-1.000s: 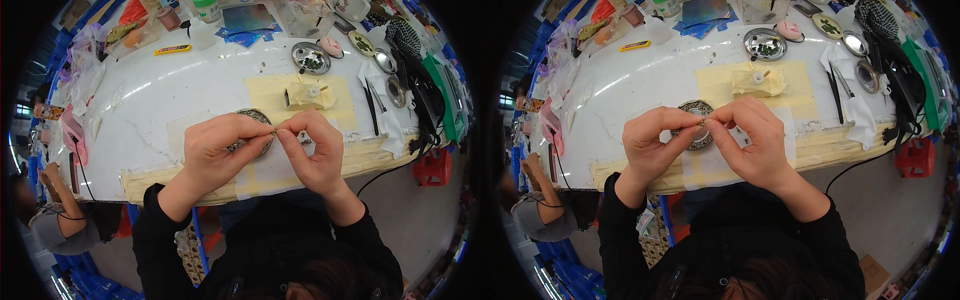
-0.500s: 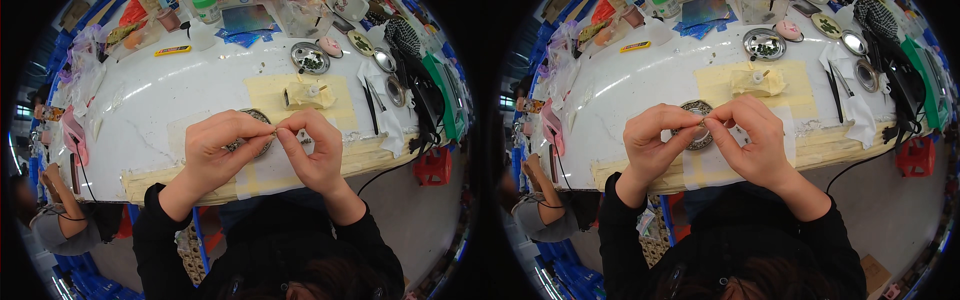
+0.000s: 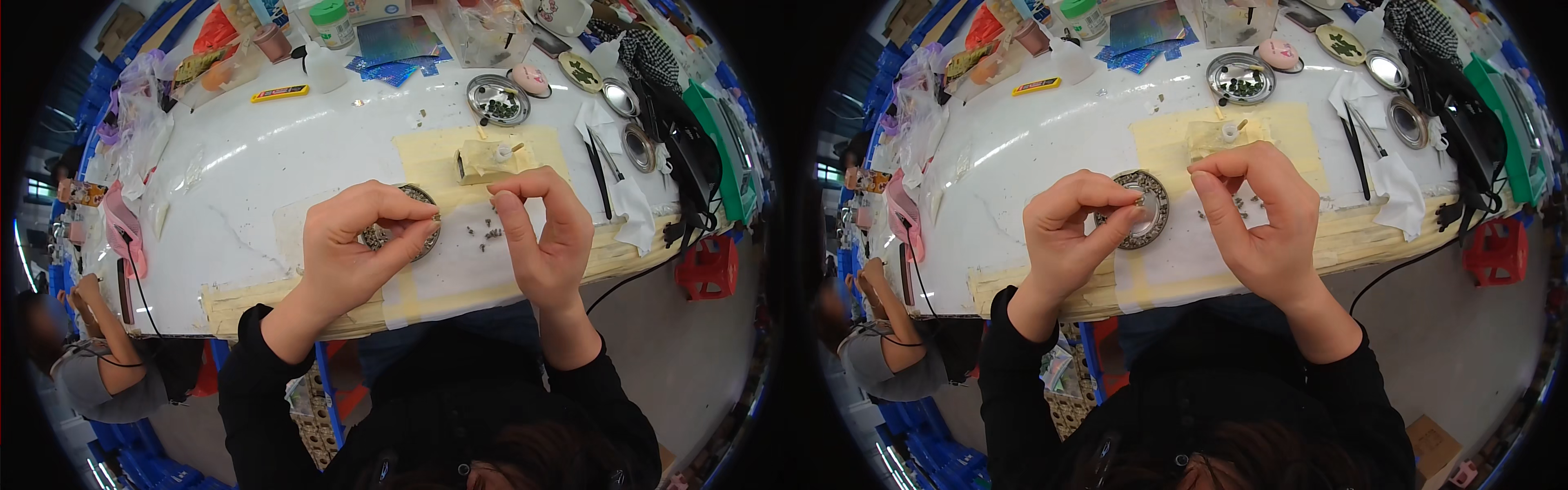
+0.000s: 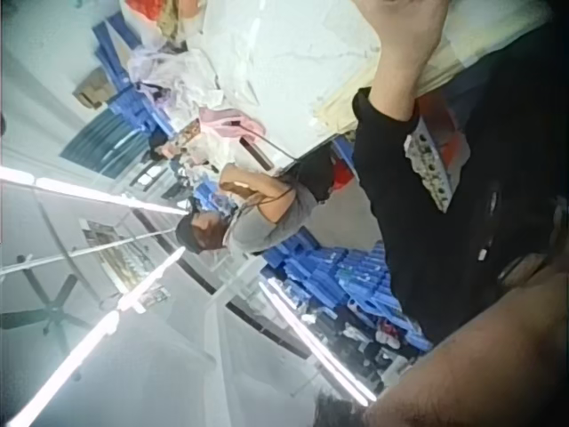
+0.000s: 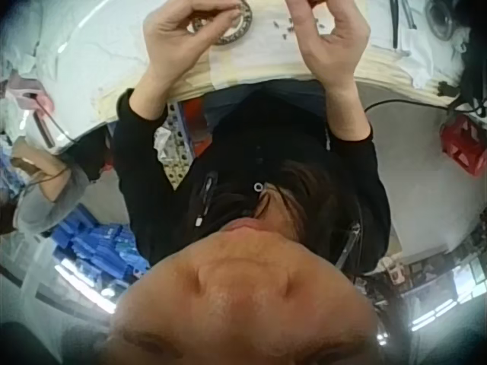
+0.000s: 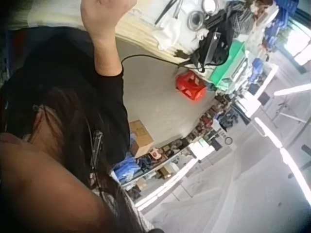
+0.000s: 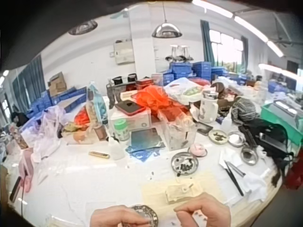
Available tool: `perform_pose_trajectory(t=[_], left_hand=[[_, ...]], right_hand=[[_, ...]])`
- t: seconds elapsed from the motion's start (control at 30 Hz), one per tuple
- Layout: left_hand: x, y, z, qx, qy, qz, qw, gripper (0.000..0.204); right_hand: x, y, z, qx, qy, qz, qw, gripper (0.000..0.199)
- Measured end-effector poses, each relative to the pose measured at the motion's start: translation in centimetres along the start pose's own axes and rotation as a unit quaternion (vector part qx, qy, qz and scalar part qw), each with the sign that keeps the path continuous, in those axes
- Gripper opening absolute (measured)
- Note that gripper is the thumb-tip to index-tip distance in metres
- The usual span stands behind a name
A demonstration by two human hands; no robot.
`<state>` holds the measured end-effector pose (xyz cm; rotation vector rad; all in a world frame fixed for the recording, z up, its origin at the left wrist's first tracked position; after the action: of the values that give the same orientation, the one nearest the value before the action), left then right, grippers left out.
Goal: Assembling small components into a decorative item at a factory workstation.
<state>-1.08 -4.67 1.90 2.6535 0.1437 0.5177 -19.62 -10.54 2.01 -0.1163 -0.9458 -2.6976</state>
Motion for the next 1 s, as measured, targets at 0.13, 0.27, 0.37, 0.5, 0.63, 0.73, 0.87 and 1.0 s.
perform_pose_trajectory(t=[0.13,0.27,0.37,0.5,0.63,0.73,0.87,1.0], left_hand=[[-0.8,-0.4,0.5,0.064,-0.086,0.002,0.994,0.014],[-1.1,-0.1,0.4,0.098,-0.098,0.011,0.99,0.013],[-1.4,0.8,0.4,0.157,-0.128,0.023,0.979,0.012],[-2.3,2.3,0.2,0.15,-0.115,0.029,0.982,0.012],[-2.6,2.1,0.7,0.119,-0.096,0.017,0.988,0.014],[-2.4,1.8,1.3,0.141,-0.103,0.018,0.985,0.014],[-2.4,1.8,1.2,0.115,-0.097,-0.007,0.989,0.01],[-1.8,2.1,0.1,-0.02,0.029,-0.01,0.999,0.013]], right_hand=[[0.8,0.2,0.5,0.016,-0.028,-0.011,0.999,0.005],[2.9,1.7,0.2,0.041,-0.126,-0.037,0.99,0.006],[3.6,2.8,-0.1,0.059,-0.223,-0.03,0.973,0.009],[3.4,3.2,-1.0,0.062,-0.273,0.01,0.96,0.01],[2.7,3.4,-1.3,0.071,-0.268,0.037,0.96,0.009],[2.9,3.4,-1.0,0.072,-0.265,0.028,0.961,0.01],[3.8,2.7,1.2,0.144,-0.235,-0.073,0.959,0.015],[2.1,1.5,0.4,0.037,0.004,-0.002,0.999,0.01]])
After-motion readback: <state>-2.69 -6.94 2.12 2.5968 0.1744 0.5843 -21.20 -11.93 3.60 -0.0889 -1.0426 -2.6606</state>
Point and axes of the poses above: each hand's wrist, its own y-axis towards the middle knuckle, its own x-axis out of the back of the hand, z = x × y, the point moved 5 cm from there along y, towards the middle knuckle, and after that the axes turned 4 degrees about y, right-handed, at the moved point
